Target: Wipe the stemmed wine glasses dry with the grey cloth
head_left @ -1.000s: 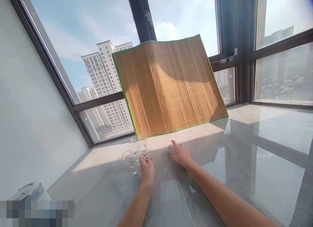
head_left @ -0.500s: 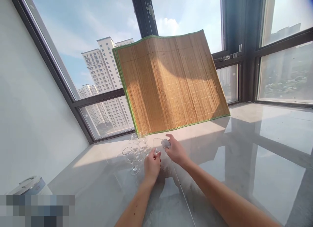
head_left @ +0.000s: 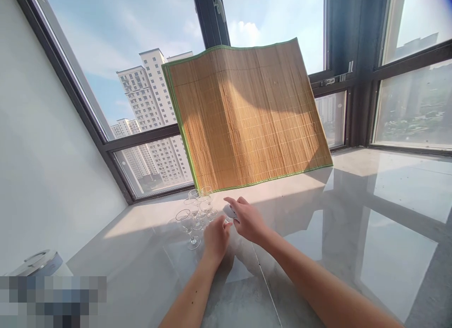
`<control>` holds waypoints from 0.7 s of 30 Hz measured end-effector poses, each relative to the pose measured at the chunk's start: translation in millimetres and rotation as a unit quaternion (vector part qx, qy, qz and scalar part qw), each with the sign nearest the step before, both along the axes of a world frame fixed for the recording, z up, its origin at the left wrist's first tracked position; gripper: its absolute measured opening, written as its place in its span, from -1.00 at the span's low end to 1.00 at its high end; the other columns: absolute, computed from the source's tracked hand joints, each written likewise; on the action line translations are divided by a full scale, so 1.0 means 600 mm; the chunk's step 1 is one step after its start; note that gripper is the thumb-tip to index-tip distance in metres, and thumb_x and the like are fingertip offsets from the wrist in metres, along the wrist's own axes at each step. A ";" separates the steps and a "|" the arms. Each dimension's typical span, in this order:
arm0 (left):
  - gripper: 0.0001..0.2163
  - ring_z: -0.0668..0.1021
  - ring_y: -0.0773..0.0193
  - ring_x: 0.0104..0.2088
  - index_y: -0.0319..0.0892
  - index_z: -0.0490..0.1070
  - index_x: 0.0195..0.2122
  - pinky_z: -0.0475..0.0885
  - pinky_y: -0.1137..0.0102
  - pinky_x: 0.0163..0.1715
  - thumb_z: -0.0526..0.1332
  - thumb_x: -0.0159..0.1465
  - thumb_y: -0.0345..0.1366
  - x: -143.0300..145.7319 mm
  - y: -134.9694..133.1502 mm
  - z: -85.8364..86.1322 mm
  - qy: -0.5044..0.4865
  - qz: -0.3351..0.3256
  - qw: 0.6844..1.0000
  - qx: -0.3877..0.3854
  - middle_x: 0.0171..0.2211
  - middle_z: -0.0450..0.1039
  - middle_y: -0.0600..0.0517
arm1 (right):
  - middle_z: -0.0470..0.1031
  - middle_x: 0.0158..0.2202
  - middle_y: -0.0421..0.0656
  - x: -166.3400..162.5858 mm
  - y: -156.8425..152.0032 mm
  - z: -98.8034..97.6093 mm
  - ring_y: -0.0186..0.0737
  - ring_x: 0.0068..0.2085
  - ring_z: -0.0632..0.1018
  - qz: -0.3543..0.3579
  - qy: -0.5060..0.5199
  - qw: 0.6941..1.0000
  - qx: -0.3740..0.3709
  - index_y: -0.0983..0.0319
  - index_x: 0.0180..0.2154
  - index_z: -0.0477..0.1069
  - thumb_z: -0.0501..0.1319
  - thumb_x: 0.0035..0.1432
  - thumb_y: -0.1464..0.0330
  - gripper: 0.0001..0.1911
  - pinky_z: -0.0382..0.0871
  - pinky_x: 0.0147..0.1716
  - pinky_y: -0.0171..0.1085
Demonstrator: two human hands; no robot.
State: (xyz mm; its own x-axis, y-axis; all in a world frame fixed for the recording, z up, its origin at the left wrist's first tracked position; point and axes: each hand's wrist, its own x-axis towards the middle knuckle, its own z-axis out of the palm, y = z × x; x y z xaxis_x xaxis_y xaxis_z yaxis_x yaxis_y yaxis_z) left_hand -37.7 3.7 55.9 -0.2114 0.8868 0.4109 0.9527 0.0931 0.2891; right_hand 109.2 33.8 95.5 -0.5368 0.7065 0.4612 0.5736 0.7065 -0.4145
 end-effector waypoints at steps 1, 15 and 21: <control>-0.87 0.57 0.09 -0.32 -0.12 0.49 -0.30 0.26 0.35 -0.37 0.14 0.28 -0.31 0.001 -0.001 0.000 0.020 -0.006 1.000 -0.003 -0.38 0.55 -0.04 | 0.39 -0.23 -0.12 0.000 0.001 0.000 -0.10 -0.02 0.35 -0.009 -0.009 1.000 0.000 0.16 0.28 0.03 0.09 0.05 0.58 -0.25 0.19 -0.26 -0.29; -0.68 0.48 0.20 -0.18 -0.08 0.59 -0.24 0.26 0.36 -0.18 0.06 0.22 -0.52 -0.008 0.002 0.002 -0.022 -0.060 0.998 0.012 -0.33 0.51 0.00 | 0.46 -0.10 -0.04 0.031 0.067 -0.042 -0.20 -0.23 0.49 -0.113 0.054 0.975 -0.183 0.17 0.21 0.11 0.12 -0.07 0.60 -0.24 0.17 -0.41 -0.36; -0.78 0.51 0.21 -0.24 -0.11 0.55 -0.25 0.23 0.42 -0.30 0.08 0.30 -0.40 -0.017 0.006 -0.003 -0.050 -0.039 0.998 0.006 -0.30 0.53 -0.01 | 0.46 -0.06 -0.01 0.025 0.081 -0.053 -0.27 -0.27 0.48 -0.060 0.168 0.955 -0.235 0.23 0.19 0.12 0.10 -0.14 0.62 -0.22 0.29 -0.35 -0.37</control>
State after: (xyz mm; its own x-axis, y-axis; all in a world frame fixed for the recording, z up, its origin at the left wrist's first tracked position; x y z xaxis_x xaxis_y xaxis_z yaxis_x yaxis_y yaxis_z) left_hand -48.0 7.3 54.1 -0.1831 0.8973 0.4017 0.9232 0.0164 0.3840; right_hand 124.4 82.6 63.8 -0.3173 0.9249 0.2095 0.4172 0.3345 -0.8450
